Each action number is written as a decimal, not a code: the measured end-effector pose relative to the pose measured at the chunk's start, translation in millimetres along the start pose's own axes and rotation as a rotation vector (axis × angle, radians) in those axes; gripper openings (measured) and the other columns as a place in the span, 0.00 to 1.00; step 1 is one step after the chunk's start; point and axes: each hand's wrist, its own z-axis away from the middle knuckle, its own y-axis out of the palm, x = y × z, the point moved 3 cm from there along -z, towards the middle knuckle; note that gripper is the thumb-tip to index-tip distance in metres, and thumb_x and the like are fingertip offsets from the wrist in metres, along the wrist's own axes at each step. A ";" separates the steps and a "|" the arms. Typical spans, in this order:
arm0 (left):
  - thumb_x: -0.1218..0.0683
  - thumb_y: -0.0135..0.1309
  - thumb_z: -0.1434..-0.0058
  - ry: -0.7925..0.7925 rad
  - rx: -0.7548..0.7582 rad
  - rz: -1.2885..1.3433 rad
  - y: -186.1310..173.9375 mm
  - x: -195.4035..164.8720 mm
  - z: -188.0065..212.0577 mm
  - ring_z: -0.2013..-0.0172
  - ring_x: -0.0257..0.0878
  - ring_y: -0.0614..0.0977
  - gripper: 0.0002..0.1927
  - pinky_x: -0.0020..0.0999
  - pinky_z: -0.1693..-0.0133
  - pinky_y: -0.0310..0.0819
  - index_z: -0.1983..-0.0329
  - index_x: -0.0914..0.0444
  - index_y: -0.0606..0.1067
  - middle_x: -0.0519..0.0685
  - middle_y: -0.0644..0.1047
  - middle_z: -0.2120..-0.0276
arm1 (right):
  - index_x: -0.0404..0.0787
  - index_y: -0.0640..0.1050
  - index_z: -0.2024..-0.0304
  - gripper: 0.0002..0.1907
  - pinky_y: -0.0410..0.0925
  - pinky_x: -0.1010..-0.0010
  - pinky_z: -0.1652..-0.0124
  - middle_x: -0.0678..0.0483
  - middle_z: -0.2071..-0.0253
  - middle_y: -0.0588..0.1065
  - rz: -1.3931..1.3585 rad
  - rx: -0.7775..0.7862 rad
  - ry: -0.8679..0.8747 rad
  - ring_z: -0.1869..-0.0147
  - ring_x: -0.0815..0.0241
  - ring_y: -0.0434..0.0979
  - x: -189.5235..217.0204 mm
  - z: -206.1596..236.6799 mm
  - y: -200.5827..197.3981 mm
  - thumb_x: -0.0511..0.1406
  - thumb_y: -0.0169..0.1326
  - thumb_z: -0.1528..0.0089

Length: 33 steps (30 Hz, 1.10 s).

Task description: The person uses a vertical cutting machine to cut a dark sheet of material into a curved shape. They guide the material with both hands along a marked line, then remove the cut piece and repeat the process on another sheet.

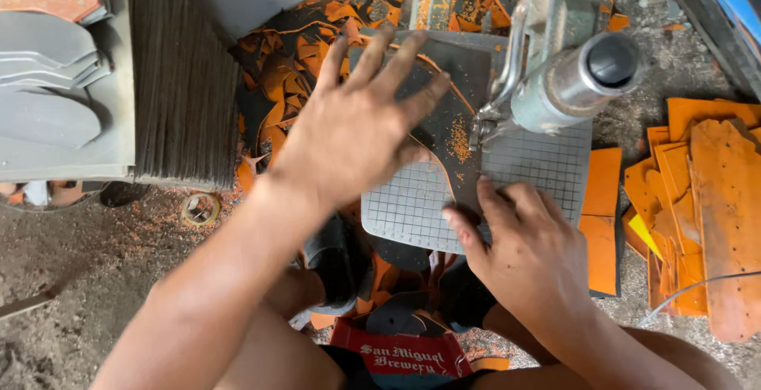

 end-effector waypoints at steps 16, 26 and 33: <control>0.35 0.64 0.51 0.001 0.090 0.160 26.3 28.3 -15.7 0.30 0.53 0.58 0.34 0.70 0.37 0.48 0.40 0.45 0.77 0.51 0.60 0.29 | 0.28 0.80 0.49 0.22 0.68 0.57 0.53 0.48 0.61 0.72 -0.098 -0.004 -0.029 0.56 0.50 0.74 -13.9 -3.4 19.3 0.38 0.62 0.39; 0.30 0.61 0.52 -0.110 0.139 0.107 17.6 22.4 -9.1 0.30 0.58 0.59 0.36 0.74 0.39 0.46 0.38 0.41 0.77 0.53 0.60 0.28 | 0.29 0.79 0.47 0.22 0.68 0.57 0.54 0.46 0.61 0.72 -0.196 -0.007 -0.014 0.56 0.47 0.73 -21.3 -8.2 14.0 0.34 0.63 0.42; 0.27 0.58 0.49 -0.116 0.014 0.105 22.1 17.6 6.9 0.33 0.59 0.63 0.35 0.70 0.41 0.55 0.42 0.45 0.79 0.57 0.63 0.31 | 0.31 0.80 0.46 0.22 0.69 0.59 0.56 0.47 0.58 0.73 -0.221 -0.012 -0.002 0.56 0.47 0.75 -29.1 -10.6 9.4 0.31 0.64 0.43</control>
